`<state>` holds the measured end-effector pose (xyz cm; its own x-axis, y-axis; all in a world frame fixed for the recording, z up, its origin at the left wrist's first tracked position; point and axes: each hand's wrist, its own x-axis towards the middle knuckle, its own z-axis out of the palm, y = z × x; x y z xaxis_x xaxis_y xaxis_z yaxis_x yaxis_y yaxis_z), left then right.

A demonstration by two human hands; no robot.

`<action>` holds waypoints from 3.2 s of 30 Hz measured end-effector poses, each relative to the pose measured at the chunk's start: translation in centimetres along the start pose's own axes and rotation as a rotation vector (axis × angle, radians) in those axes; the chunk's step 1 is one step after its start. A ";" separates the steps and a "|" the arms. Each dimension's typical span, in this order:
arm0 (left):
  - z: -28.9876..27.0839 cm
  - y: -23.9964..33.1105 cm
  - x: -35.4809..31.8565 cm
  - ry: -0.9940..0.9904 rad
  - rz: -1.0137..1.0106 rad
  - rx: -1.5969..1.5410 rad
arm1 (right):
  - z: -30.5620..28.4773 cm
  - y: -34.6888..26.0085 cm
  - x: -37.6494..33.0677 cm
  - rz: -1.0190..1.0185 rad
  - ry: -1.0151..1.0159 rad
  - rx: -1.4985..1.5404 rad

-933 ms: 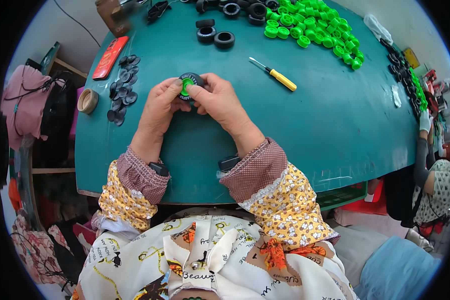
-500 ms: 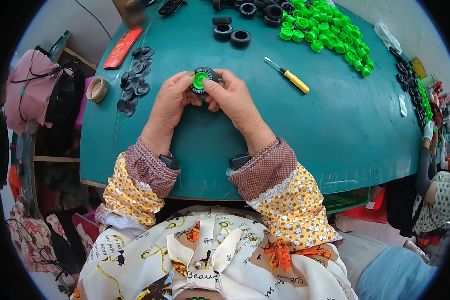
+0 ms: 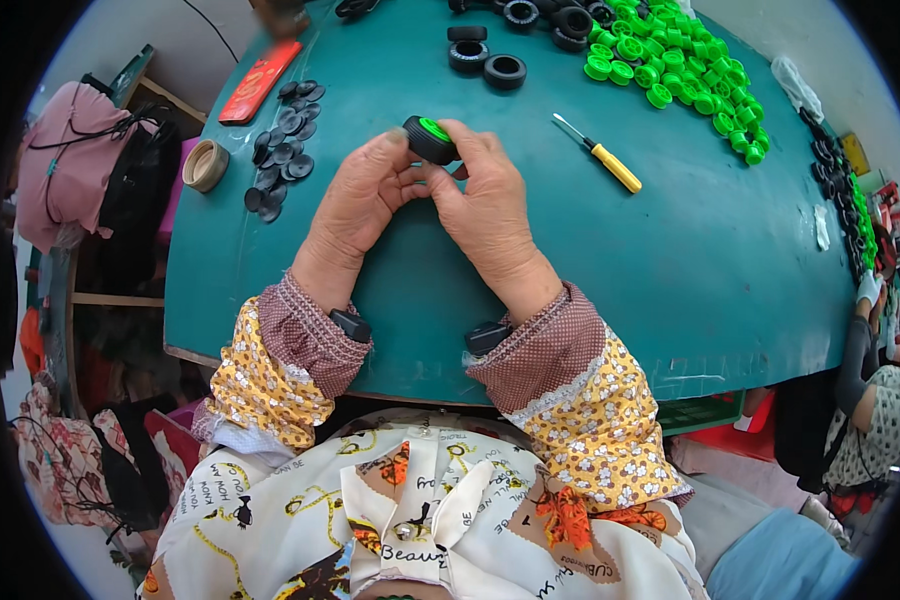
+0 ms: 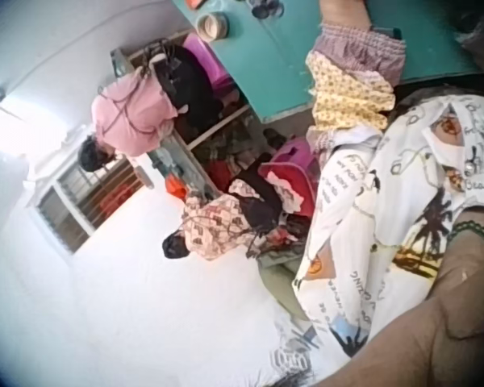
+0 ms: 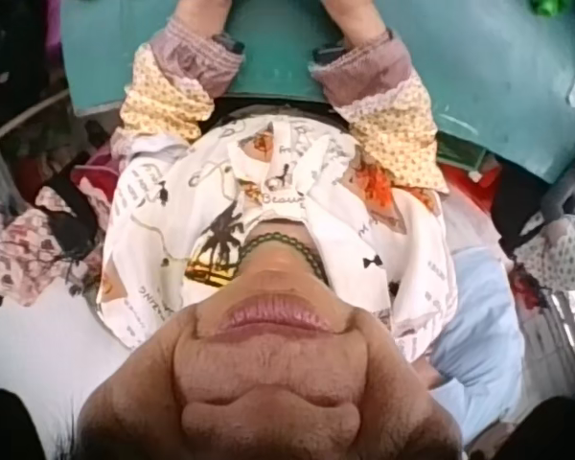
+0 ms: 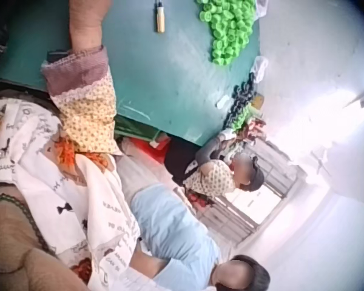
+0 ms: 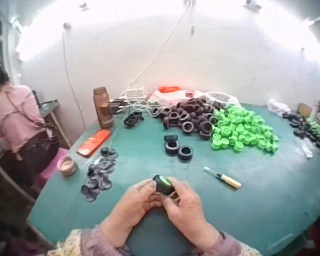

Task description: The person is assembling toy car tires by fitting the rubber tire onto the plastic rim and adding a hubcap.

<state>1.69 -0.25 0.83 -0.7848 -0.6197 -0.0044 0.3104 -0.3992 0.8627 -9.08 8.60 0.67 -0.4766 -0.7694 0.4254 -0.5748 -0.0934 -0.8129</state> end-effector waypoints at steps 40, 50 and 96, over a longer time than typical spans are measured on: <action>-2.3 -0.3 0.9 0.141 -0.050 -0.180 | 0.6 -0.2 -0.2 0.038 0.055 0.129; -1.4 0.1 0.6 0.182 -0.014 -0.057 | -0.6 0.3 0.4 -0.102 -0.007 0.055; -0.6 0.8 -0.7 0.073 -0.087 0.106 | -2.6 -1.4 -0.1 0.566 -0.400 0.687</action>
<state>2.79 -0.50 1.18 -0.7642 -0.6347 -0.1149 0.1816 -0.3826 0.9059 -9.94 10.46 2.78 -0.2288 -0.9597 -0.1631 0.2432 0.1059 -0.9642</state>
